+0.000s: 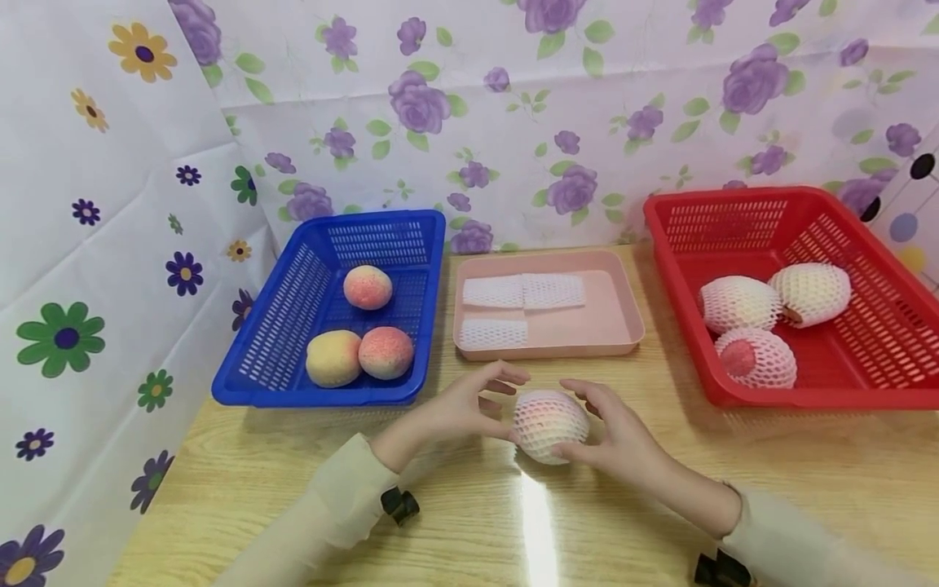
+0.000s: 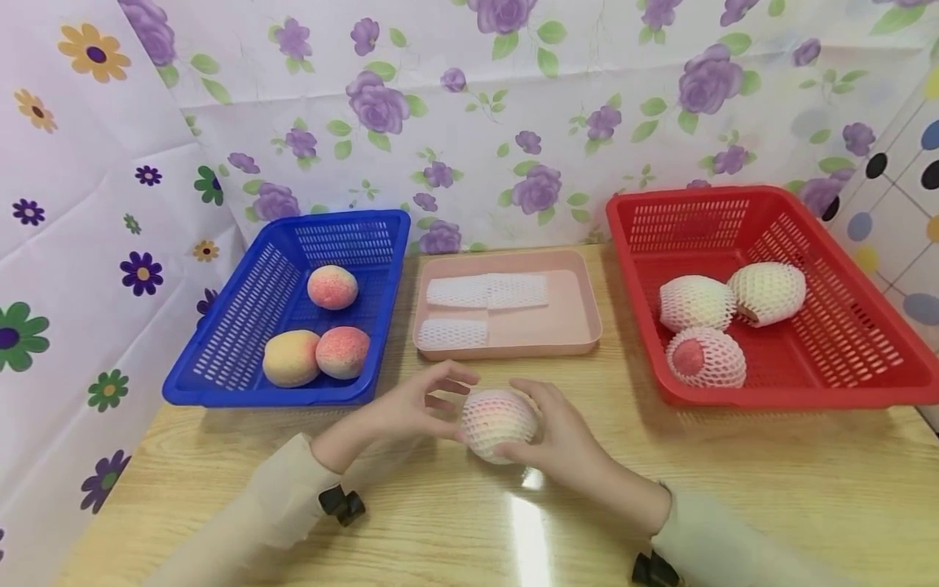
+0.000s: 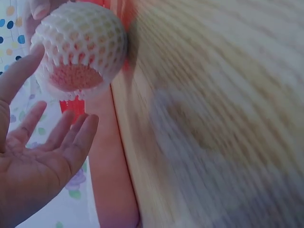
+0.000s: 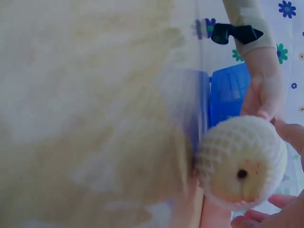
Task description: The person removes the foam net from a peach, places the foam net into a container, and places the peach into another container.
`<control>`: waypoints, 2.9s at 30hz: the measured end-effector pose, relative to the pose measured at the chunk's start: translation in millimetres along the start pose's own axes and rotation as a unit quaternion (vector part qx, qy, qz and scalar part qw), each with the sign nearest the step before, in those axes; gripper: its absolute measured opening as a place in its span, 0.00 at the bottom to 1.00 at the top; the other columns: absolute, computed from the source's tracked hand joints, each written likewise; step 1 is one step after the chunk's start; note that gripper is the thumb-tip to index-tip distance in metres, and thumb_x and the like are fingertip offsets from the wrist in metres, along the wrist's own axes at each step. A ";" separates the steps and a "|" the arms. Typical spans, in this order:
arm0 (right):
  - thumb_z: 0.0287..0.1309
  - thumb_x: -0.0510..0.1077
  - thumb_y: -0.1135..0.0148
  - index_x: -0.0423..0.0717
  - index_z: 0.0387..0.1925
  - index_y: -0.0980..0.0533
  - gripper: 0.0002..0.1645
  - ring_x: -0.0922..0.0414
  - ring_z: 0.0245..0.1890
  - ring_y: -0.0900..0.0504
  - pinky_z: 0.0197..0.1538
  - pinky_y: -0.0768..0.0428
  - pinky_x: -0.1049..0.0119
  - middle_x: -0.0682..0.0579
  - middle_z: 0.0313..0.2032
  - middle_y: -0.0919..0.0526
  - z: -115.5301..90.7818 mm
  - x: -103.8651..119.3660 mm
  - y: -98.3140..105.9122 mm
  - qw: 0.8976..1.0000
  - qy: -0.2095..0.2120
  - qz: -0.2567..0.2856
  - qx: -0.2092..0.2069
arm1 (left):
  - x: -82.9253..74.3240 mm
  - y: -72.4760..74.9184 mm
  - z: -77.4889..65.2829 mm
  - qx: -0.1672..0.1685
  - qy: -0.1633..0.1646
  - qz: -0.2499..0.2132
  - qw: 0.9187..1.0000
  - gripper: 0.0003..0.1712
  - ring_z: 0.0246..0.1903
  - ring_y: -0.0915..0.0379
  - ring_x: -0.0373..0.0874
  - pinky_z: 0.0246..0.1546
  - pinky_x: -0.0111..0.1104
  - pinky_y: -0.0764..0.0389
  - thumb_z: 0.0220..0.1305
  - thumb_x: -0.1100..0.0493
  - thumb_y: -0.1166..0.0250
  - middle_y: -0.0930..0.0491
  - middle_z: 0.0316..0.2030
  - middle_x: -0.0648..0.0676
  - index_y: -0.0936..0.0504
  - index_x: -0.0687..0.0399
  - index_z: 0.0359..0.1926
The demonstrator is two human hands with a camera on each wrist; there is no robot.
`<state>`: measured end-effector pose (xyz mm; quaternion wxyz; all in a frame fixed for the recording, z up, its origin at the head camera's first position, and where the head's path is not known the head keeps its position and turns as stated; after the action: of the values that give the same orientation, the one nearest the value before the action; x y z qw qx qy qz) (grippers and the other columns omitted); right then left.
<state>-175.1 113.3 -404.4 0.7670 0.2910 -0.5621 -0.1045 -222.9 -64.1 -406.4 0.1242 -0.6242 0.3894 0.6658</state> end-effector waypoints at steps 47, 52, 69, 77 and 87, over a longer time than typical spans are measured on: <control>0.26 0.49 0.19 0.39 0.48 0.19 0.39 0.57 0.45 0.19 0.42 0.16 0.68 0.45 0.45 0.16 -7.5 -22.4 14.1 0.999 -0.039 0.009 -0.018 | 0.9 -36.0 19.6 0.057 0.005 -0.025 0.998 0.43 0.51 0.31 0.42 0.51 0.29 0.22 0.43 0.69 0.25 0.30 0.57 0.54 0.34 0.56 0.62; 0.27 0.48 0.19 0.40 0.46 0.18 0.37 0.57 0.45 0.19 0.43 0.17 0.70 0.45 0.45 0.16 -7.5 -22.6 15.7 0.999 -0.031 0.011 -0.018 | -0.7 -37.7 22.3 0.057 -0.001 0.024 0.998 0.44 0.54 0.32 0.41 0.52 0.29 0.25 0.42 0.65 0.23 0.29 0.57 0.51 0.34 0.53 0.62; 0.31 0.47 0.21 0.41 0.46 0.18 0.33 0.60 0.44 0.19 0.40 0.20 0.78 0.45 0.42 0.15 -7.2 -33.8 18.7 0.997 -0.062 0.029 -0.024 | 0.1 -35.5 16.8 0.007 0.028 -0.016 0.999 0.48 0.58 0.34 0.49 0.52 0.33 0.23 0.42 0.64 0.22 0.31 0.60 0.52 0.36 0.55 0.65; 0.33 0.46 0.22 0.40 0.47 0.19 0.33 0.59 0.46 0.20 0.42 0.21 0.80 0.44 0.46 0.17 -7.1 -36.6 18.4 0.995 -0.075 0.064 -0.019 | 7.0 -22.9 7.3 -0.035 0.021 -0.077 0.996 0.39 0.56 0.31 0.51 0.56 0.34 0.23 0.46 0.68 0.25 0.29 0.57 0.59 0.32 0.63 0.60; 0.34 0.44 0.22 0.40 0.47 0.19 0.32 0.71 0.44 0.22 0.41 0.21 0.80 0.45 0.44 0.16 -9.0 -40.2 17.9 0.993 -0.070 0.093 -0.033 | 12.9 -21.9 4.8 -0.029 0.013 -0.111 0.993 0.33 0.54 0.27 0.54 0.54 0.35 0.22 0.50 0.73 0.30 0.28 0.56 0.65 0.30 0.67 0.59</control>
<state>-183.7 150.4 -428.3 0.7410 0.2044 -0.6356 -0.0714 -214.6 -50.4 -426.8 0.1738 -0.6755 0.2999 0.6509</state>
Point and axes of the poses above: each hand's wrist, its own z-axis towards the middle knuckle, its own y-axis out of the back of the hand, x = y × z, the point moved 6 cm from there along z, towards the middle knuckle
